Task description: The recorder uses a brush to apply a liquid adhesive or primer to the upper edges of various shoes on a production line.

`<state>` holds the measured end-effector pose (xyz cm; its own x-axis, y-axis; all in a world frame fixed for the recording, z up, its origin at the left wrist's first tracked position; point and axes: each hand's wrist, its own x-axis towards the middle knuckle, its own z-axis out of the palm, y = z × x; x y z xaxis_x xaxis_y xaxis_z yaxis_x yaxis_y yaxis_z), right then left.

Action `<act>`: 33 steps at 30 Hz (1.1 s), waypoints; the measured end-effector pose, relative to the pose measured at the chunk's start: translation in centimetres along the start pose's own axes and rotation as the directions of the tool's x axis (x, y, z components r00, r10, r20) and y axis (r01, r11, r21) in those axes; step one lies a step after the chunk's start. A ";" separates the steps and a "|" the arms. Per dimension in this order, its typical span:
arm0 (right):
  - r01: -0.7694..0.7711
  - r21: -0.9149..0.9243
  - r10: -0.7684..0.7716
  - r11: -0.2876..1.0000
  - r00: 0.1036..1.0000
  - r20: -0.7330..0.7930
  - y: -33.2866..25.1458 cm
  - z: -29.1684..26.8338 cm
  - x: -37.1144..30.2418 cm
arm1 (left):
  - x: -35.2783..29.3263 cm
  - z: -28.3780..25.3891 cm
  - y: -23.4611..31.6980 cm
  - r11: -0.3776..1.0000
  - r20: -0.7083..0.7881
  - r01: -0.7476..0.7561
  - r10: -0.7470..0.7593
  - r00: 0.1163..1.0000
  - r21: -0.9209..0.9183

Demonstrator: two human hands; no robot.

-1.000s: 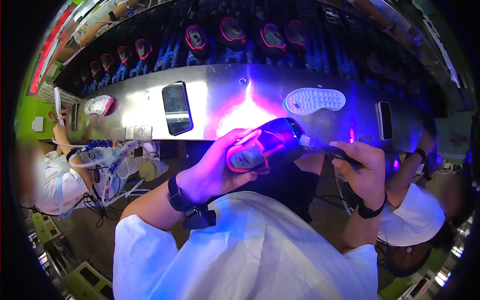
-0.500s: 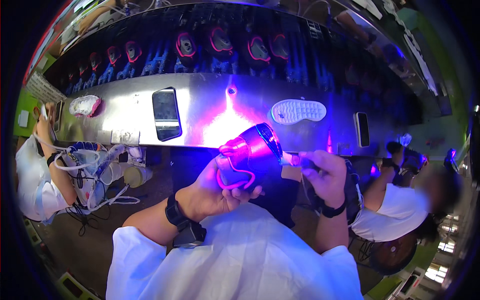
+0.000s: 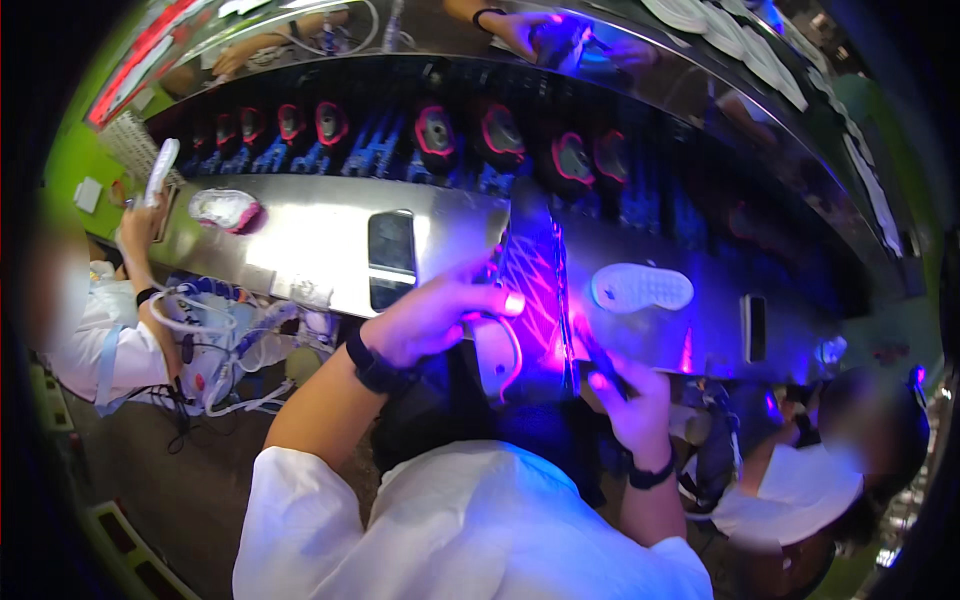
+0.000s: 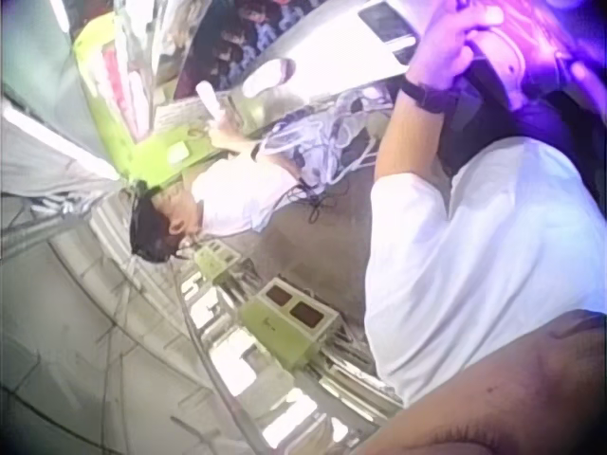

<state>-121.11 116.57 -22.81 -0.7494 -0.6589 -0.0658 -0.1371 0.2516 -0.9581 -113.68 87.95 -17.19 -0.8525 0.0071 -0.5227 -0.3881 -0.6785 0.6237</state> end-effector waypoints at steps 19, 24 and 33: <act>-0.482 0.268 0.540 0.834 0.812 -0.221 6.3 -7.5 -2.9 | 16.6 -32.8 21.3 -0.244 -0.327 0.577 0.627 0.707 0.780; -0.568 0.324 0.639 0.757 0.747 -0.184 7.0 -6.1 -2.6 | 18.8 -22.4 15.5 -0.492 0.123 0.409 0.741 0.661 0.769; -0.451 0.311 0.527 0.836 0.817 -0.234 6.9 -5.0 -2.2 | 20.5 -23.2 11.5 -0.401 0.234 0.269 0.839 0.491 0.876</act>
<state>-123.68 123.31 -27.85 -0.8358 -0.2398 -0.4939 0.4250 0.2868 -0.8585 -127.49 63.24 -34.24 -0.8261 -0.3944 0.4025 -0.3803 0.9173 0.1183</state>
